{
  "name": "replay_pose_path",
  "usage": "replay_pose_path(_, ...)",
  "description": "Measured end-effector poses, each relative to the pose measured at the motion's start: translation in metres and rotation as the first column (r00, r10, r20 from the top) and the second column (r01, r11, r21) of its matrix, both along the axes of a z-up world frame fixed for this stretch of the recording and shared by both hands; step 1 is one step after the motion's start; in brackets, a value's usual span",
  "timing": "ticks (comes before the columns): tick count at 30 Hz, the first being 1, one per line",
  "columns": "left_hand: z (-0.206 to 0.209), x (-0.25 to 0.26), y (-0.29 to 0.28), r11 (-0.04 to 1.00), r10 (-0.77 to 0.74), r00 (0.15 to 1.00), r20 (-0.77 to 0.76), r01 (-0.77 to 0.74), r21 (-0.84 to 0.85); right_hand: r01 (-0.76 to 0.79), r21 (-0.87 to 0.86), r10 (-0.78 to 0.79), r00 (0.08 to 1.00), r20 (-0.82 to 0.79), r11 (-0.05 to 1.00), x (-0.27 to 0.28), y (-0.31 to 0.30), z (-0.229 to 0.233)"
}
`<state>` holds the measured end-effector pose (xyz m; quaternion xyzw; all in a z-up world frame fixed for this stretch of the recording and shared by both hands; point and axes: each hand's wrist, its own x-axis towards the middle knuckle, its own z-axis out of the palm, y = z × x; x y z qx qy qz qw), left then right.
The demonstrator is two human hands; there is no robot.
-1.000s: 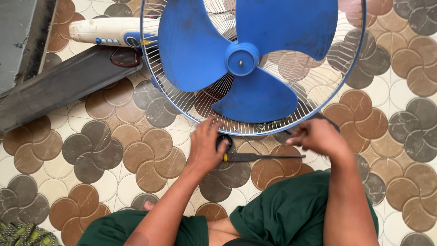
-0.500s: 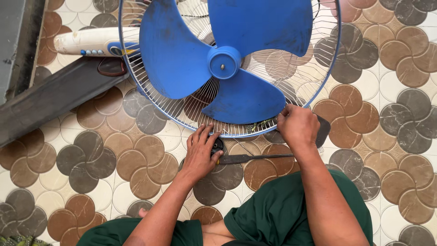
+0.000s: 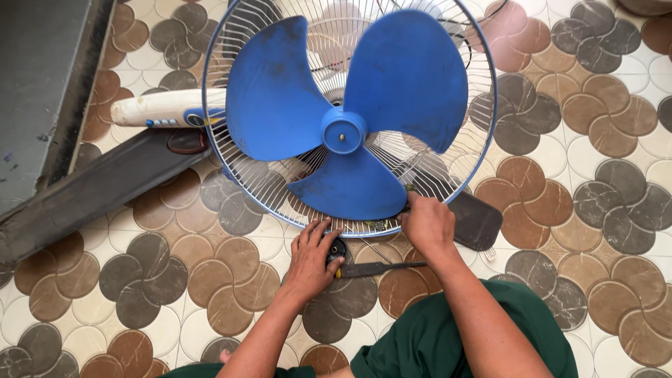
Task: The person cleans a disassembled electric fan using a green scrubbing pad. They wipe the blue fan blades and the metal cage, then clean the white motor housing and rear grill. The fan remains disassembled on the floor throughout the clip.
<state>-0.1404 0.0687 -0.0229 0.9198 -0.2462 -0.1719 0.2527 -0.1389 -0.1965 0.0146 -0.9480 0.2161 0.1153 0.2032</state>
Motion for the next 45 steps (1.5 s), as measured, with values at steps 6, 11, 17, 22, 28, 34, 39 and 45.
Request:
replay_pose_path(6,0.003,0.000,0.000,1.000,0.010,0.999,-0.036,-0.010,0.010,0.032,-0.012,-0.032,0.998,0.045,0.999,0.007,0.006,-0.002)
replay_pose_path(11,0.021,0.006,-0.005,1.000,0.023,1.000,0.018,-0.023,0.004,0.017,0.037,-0.019,0.999,0.051,0.999,0.002,0.000,0.034)
replay_pose_path(17,0.039,-0.008,-0.028,0.860,0.165,0.936,-0.312,-0.291,-0.419,-0.403,0.348,0.289,0.897,0.336,0.847,-0.025,0.006,0.058)
replay_pose_path(22,0.016,-0.004,-0.038,0.579,0.139,0.766,-0.628,-0.577,-0.576,-0.427,0.508,0.122,0.841,0.527,0.748,-0.017,0.039,0.032)
replay_pose_path(28,-0.011,0.017,-0.009,0.146,0.015,0.443,-0.896,-0.888,-0.436,-0.677,0.308,0.355,0.654,0.668,0.668,-0.012,0.072,0.028)
replay_pose_path(34,-0.041,0.013,-0.005,0.538,0.026,0.535,-0.845,-0.720,-0.439,-0.563,0.406,0.251,0.757,0.603,0.720,-0.009,0.077,0.016)
replay_pose_path(39,-0.044,0.019,0.006,0.691,0.172,0.860,-0.481,-0.453,-0.563,-0.579,0.254,0.347,0.726,0.594,0.775,-0.001,0.045,0.005)
replay_pose_path(45,-0.034,0.046,0.020,0.388,0.221,0.623,-0.751,-0.762,-0.518,-0.400,-0.190,0.401,0.552,0.731,0.897,0.005,0.049,0.003)
